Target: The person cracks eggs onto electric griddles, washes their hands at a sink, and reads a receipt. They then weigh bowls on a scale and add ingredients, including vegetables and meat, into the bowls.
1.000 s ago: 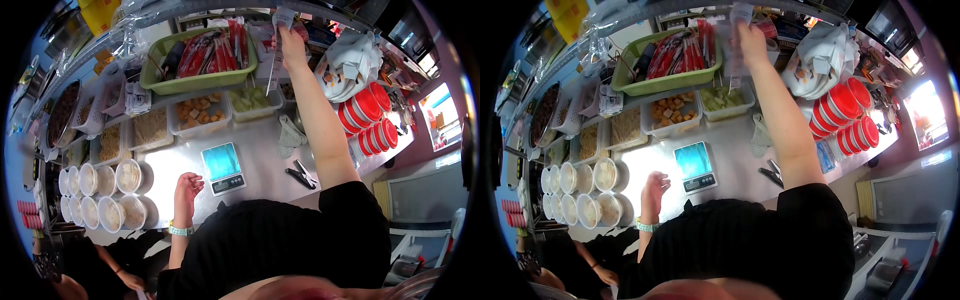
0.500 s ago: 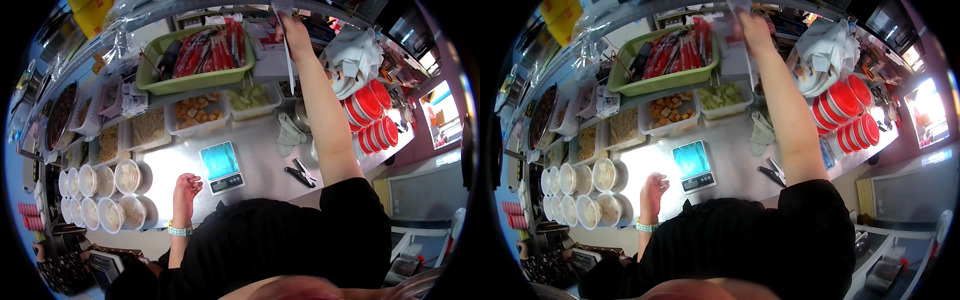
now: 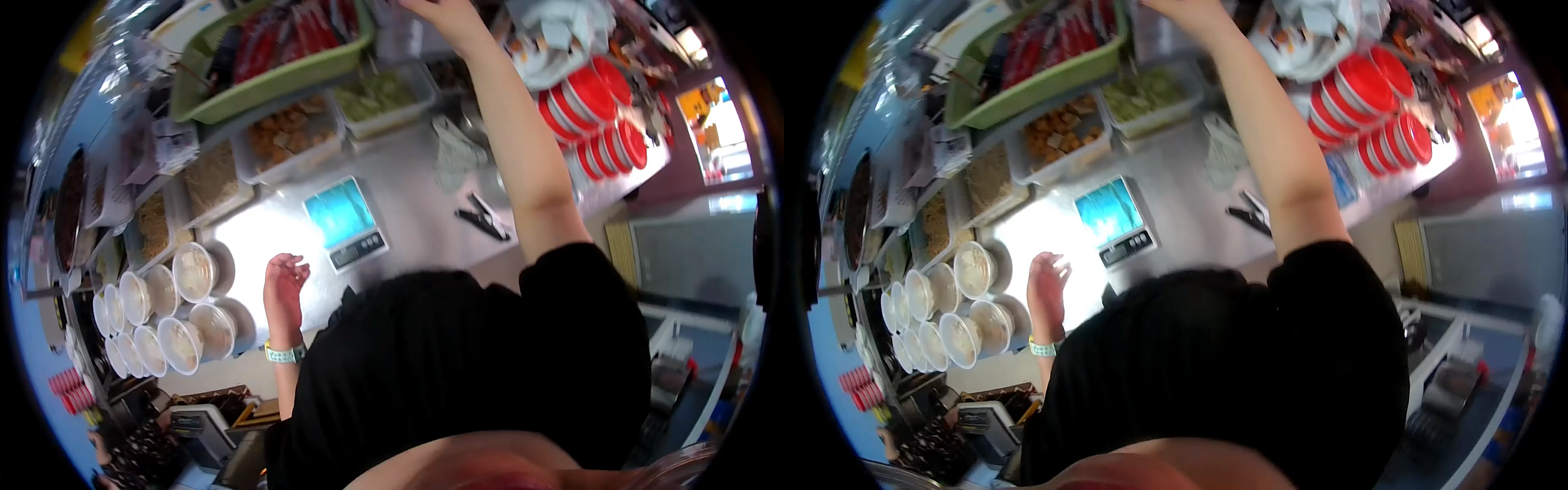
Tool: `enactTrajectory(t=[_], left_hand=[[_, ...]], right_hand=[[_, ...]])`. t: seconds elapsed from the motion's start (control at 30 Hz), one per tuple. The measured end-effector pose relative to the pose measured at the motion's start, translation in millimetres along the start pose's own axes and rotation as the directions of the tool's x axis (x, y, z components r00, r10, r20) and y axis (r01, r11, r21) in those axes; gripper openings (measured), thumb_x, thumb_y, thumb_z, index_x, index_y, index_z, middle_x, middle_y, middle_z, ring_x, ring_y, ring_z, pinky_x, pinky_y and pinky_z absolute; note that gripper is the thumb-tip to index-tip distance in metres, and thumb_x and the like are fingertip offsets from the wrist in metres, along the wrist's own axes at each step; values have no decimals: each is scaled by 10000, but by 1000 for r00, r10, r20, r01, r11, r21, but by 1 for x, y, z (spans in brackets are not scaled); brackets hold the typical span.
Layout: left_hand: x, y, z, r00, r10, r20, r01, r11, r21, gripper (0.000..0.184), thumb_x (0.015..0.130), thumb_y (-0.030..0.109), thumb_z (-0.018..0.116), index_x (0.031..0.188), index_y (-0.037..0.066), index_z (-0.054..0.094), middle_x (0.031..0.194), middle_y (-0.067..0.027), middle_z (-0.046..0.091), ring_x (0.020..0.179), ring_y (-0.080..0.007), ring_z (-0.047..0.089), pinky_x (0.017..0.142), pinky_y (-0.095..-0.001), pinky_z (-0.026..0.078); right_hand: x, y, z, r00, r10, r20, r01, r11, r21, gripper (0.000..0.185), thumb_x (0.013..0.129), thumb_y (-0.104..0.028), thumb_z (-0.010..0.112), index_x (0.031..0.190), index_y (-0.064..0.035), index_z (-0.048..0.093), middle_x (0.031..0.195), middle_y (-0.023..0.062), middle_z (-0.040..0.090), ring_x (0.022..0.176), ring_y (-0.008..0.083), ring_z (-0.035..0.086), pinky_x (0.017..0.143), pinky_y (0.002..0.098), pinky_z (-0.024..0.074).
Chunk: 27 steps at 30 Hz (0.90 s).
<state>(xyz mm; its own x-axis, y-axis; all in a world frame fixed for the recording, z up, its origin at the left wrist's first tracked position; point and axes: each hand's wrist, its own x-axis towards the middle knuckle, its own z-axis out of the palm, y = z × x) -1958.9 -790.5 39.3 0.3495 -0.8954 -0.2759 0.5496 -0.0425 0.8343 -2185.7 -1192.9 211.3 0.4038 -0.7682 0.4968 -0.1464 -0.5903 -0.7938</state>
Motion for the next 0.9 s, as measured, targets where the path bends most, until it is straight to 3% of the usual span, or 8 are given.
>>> enactTrajectory(t=[0.1,0.17,0.37,0.4,0.43,0.63,0.73,0.9], left_hand=[[2,0,3,999,-38,16,37,999,34,326,963,321,431,1134,52,499,1049,-90,577,955,-201,562,919,-350,434],[2,1,4,1000,-4,31,4,1000,2,320,963,314,434,1138,53,497,1056,-88,579,963,-204,564,920,-352,433],[-11,-4,-19,975,-3,-222,5,1000,8,239,948,264,524,1085,69,531,1021,-76,599,952,-196,585,871,-359,468],[-18,-5,-27,954,52,-295,-60,998,-20,201,941,227,525,1073,76,536,1005,-73,599,935,-194,589,857,-355,476],[-26,-8,-38,929,139,-343,-168,984,-55,188,931,193,525,1079,77,529,1009,-54,584,930,-194,587,847,-351,482],[-81,-48,-133,176,138,-975,-306,949,79,270,925,191,525,1171,93,471,1057,-58,512,932,-178,508,778,-316,443],[-85,-67,-210,327,-55,-944,-428,882,-199,354,963,296,524,1219,59,467,1148,-90,471,1006,-206,490,843,-356,474],[-68,-43,-249,178,-121,-977,-417,890,-186,384,924,268,563,1207,30,460,1169,-105,458,963,-220,491,824,-363,476]], right_hand=[[-2,29,0,990,102,95,-100,995,-22,344,846,-225,674,1075,29,637,967,69,677,863,134,600,786,300,474],[-11,43,6,987,96,132,-128,958,259,314,839,-252,685,1001,16,669,894,61,675,811,130,592,739,303,478],[-23,63,16,927,376,-16,-362,881,-305,256,831,-246,681,915,-5,687,821,63,669,759,158,586,703,323,483],[-21,87,20,964,263,24,-264,958,111,248,834,-235,664,946,-14,667,829,92,662,754,205,605,713,351,490],[-18,108,11,949,304,86,-312,946,88,339,836,-310,681,1043,-41,661,953,67,657,891,178,585,791,328,453],[-36,100,39,872,455,182,-489,825,283,343,870,-264,703,1134,-66,608,1055,26,652,978,134,614,814,257,457],[-48,91,45,858,495,139,-512,797,321,312,876,-263,694,1102,-65,611,1057,45,681,923,119,629,803,250,449],[-60,91,54,839,520,160,-539,752,379,351,908,-295,650,1159,-58,587,1092,49,658,909,115,614,803,243,457]])
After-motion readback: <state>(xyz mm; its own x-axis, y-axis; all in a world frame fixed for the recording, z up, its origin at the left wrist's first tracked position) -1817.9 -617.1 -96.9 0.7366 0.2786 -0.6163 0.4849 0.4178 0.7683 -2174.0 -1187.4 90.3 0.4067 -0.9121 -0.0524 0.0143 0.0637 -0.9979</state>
